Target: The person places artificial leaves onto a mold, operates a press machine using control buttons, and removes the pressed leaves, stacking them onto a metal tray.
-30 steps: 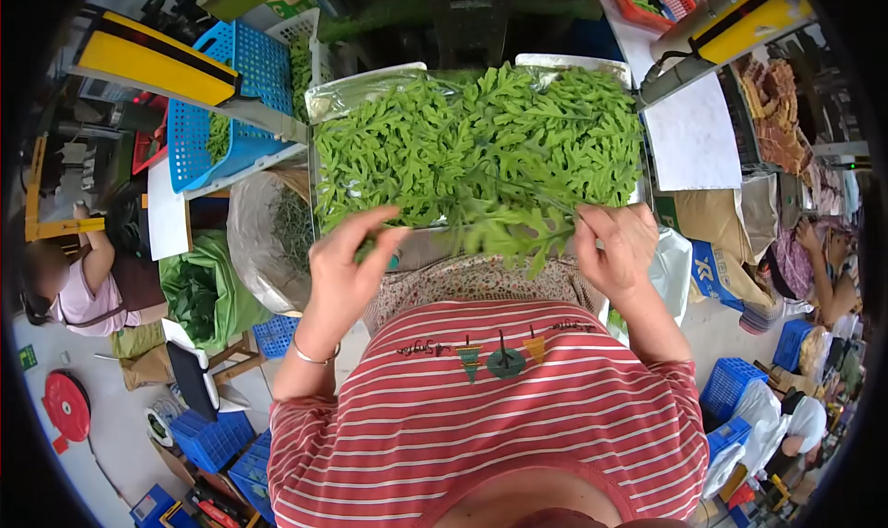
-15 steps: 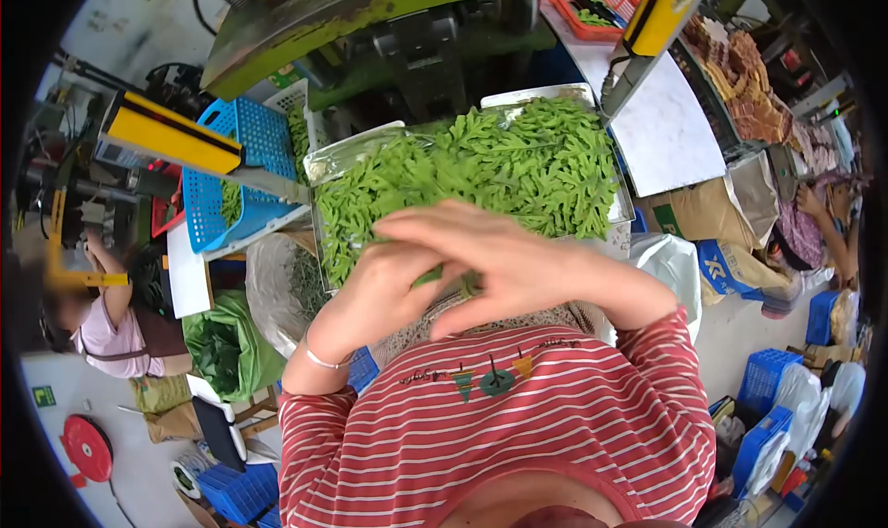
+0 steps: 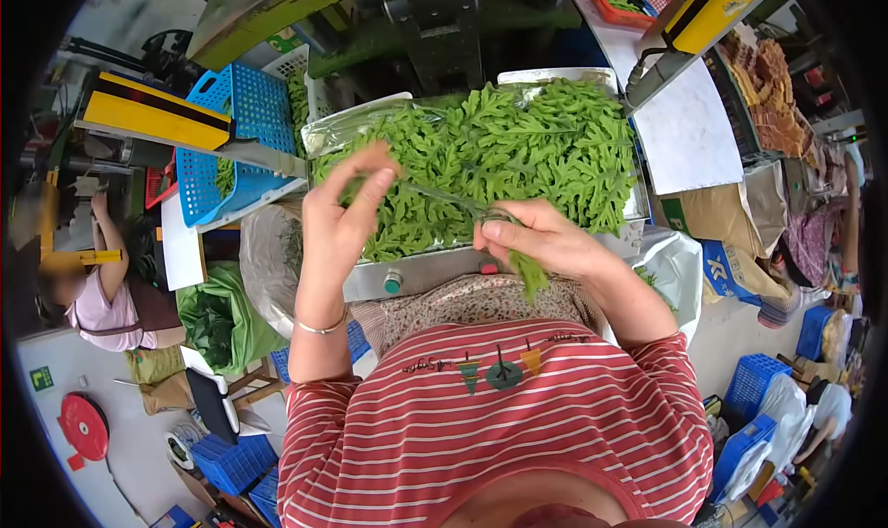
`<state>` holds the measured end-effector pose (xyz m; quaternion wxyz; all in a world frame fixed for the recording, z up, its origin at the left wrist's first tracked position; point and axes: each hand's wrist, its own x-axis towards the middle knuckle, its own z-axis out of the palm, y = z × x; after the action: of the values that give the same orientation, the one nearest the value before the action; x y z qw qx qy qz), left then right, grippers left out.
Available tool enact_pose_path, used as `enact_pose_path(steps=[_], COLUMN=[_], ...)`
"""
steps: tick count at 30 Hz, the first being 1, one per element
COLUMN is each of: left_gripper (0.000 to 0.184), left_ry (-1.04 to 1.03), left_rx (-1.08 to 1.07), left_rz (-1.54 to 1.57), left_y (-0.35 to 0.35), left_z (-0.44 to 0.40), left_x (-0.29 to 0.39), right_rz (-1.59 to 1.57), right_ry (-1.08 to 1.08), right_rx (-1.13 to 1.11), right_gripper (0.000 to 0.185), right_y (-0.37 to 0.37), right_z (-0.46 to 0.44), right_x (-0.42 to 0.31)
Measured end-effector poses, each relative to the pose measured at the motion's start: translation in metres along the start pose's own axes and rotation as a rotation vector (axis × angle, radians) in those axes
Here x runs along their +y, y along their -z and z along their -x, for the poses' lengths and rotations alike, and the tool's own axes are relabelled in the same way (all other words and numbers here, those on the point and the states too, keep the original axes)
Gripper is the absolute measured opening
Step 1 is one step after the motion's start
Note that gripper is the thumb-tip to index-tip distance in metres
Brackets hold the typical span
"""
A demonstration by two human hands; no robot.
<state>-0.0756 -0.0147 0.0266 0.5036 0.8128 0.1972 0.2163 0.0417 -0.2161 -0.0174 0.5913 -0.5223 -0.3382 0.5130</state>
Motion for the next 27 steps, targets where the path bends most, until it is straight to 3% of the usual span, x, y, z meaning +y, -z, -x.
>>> enact_pose_path(steps=[1,2,4,6,7,9,11,12,14,17,19,20,21,23,24,27], left_gripper=[0.029,0.029,0.037,0.025,0.025,0.015,0.01,0.01,0.006,0.007,0.002,0.005,0.006,0.012,0.015,0.018], left_ry=[-0.223,-0.222,-0.613,-0.633,-0.624,-0.404,-0.542,-0.534,-0.493,-0.446,-0.226,-0.177,0.018,0.206,0.314,0.36], left_rx=[0.144,0.142,-0.075,-0.357,-0.344,-0.704,-0.809,-0.802,-1.068,-1.189,-1.171,-0.883,-0.665,-0.245,-0.149,-0.025], left_rz=[-0.185,-0.182,-0.418,-0.425,-0.428,-0.344,-0.254,-0.251,-0.048,0.088,0.171,0.142,-0.114,-0.475,-0.587,-0.69], left_y=[-0.004,-0.004,-0.001,-0.017,-0.016,-0.013,-0.009,-0.006,0.0,0.016,0.061,0.084,0.103,0.123,0.133,0.146], left_z=[-0.001,0.0,0.008,0.02,0.025,0.032,0.037,0.041,0.05,0.056,0.047,0.049,0.052,0.054,0.058,0.081], left_x=[0.006,0.01,0.018,0.022,0.018,0.008,0.015,0.017,0.021,0.027,0.02,0.005,-0.003,-0.035,-0.059,-0.156], right_rz=[0.065,0.129,0.258,0.292,0.32,0.373,0.523,0.522,0.493,0.705,0.379,0.701,0.623,0.723,0.83,0.805], right_ry=[-0.003,-0.007,-0.017,-0.006,0.01,0.047,0.089,0.084,-0.069,-0.132,0.008,0.039,-0.506,-0.667,-0.75,-0.897], right_rx=[-0.002,-0.004,-0.011,-0.077,-0.139,-0.259,-0.467,-0.478,-0.679,-0.892,-0.516,-0.258,0.199,0.828,0.738,0.662], right_gripper=[0.016,0.016,0.018,0.017,0.017,0.018,0.015,0.015,0.014,0.007,0.012,0.013,0.015,0.02,0.028,0.031], right_y=[0.0,0.0,-0.001,-0.003,-0.004,-0.008,-0.012,-0.018,-0.03,-0.033,0.028,0.063,0.069,0.094,0.137,0.209], right_z=[-0.002,-0.003,-0.006,-0.005,-0.003,0.001,0.01,0.015,0.025,0.035,0.069,0.094,0.103,0.139,0.183,0.299], right_x=[0.0,0.0,0.0,0.0,0.0,-0.001,-0.005,-0.014,-0.04,-0.065,-0.05,-0.026,-0.051,-0.014,0.03,0.177])
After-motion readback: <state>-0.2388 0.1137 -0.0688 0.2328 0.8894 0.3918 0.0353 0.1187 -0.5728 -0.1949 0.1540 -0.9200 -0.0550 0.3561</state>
